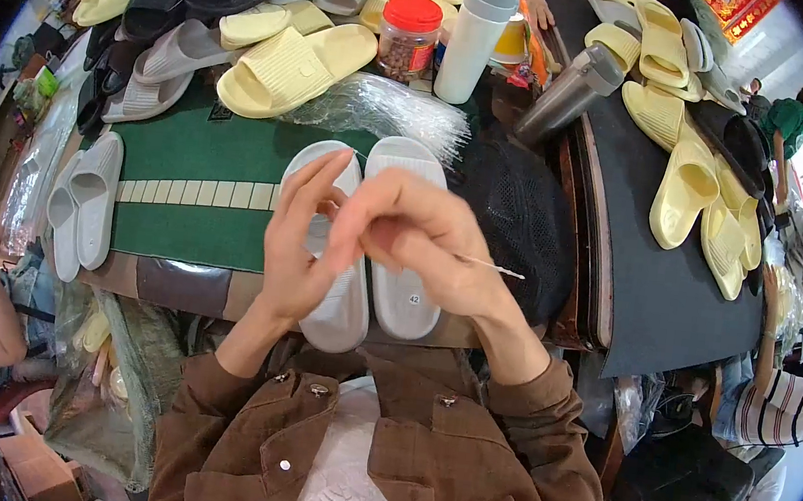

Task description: The person is inspecting and checking several pairs of yellow and grey plastic slippers for defects in a factory finishing area.

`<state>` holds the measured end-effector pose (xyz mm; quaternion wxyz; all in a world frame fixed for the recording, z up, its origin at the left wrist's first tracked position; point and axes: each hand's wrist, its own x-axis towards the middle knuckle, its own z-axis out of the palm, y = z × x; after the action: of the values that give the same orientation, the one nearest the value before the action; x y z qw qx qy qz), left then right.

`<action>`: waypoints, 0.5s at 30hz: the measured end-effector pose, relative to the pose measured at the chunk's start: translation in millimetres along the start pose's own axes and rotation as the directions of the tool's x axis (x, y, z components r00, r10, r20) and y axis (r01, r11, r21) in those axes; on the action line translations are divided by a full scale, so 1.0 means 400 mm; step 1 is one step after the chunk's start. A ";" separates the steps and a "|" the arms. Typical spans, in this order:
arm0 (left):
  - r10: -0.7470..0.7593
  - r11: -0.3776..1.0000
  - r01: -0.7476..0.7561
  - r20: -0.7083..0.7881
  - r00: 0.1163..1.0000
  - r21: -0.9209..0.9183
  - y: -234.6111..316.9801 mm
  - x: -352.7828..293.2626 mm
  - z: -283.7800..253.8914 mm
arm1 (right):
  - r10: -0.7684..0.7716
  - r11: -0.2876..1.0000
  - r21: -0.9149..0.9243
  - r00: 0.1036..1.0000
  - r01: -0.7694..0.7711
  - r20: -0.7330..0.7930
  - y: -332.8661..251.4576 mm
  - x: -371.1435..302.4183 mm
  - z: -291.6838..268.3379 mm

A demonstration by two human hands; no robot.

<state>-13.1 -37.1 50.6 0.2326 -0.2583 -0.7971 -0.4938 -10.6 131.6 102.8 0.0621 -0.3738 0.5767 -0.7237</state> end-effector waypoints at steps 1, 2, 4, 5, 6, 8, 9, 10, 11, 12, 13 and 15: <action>0.027 0.999 -0.028 -0.014 1.000 -0.035 0.014 0.004 0.007 | 0.105 0.989 0.100 0.993 -0.111 0.063 0.001 -0.012 0.001; 0.028 0.999 -0.028 -0.013 1.000 -0.039 0.013 -0.001 0.017 | 0.106 0.989 0.097 0.993 -0.112 0.060 0.008 -0.025 0.000; 0.035 0.882 0.013 0.094 0.995 -0.471 0.006 -0.021 0.028 | 0.170 0.964 0.187 0.980 -0.187 0.101 0.017 -0.042 0.007; -0.002 0.939 0.085 0.241 0.971 -0.334 -0.013 -0.038 0.016 | 0.124 0.965 0.226 0.991 -0.130 0.040 0.013 -0.045 0.012; -0.005 0.938 0.088 0.241 0.970 -0.334 -0.005 -0.044 0.017 | 0.126 0.965 0.228 0.991 -0.132 0.040 0.024 -0.054 0.008; -0.257 0.626 0.508 0.459 0.851 -0.591 0.020 -0.052 0.020 | 0.077 0.963 0.269 0.983 -0.030 -0.168 0.067 -0.085 -0.011; -0.286 0.476 0.619 0.555 0.781 -0.625 0.022 -0.056 0.015 | 0.087 0.936 0.351 0.983 -0.025 -0.161 0.071 -0.098 -0.025; -0.293 0.471 0.625 0.558 0.776 -0.622 0.019 -0.061 0.012 | 0.094 0.934 0.357 0.982 -0.029 -0.164 0.076 -0.109 -0.028; -0.314 0.485 0.642 0.567 0.761 -0.594 0.013 -0.069 0.009 | 0.126 0.935 0.353 0.970 -0.045 -0.210 0.079 -0.118 -0.027; -0.338 0.498 0.660 0.575 0.745 -0.563 0.008 -0.079 0.006 | 0.160 0.934 0.352 0.954 -0.062 -0.255 0.085 -0.126 -0.024; -0.373 0.612 0.597 0.476 0.796 -0.519 0.008 -0.090 0.013 | 0.225 0.929 0.352 0.928 -0.112 -0.298 0.092 -0.134 -0.024; -0.314 0.868 0.384 0.252 0.915 -0.313 0.020 -0.093 0.015 | 0.269 0.902 0.420 0.895 -0.105 -0.355 0.114 -0.153 -0.023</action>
<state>19.5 -35.6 30.1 0.0100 -0.1937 -0.7465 -0.6365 11.9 155.9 33.5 0.0853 -0.1375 0.4550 -0.8757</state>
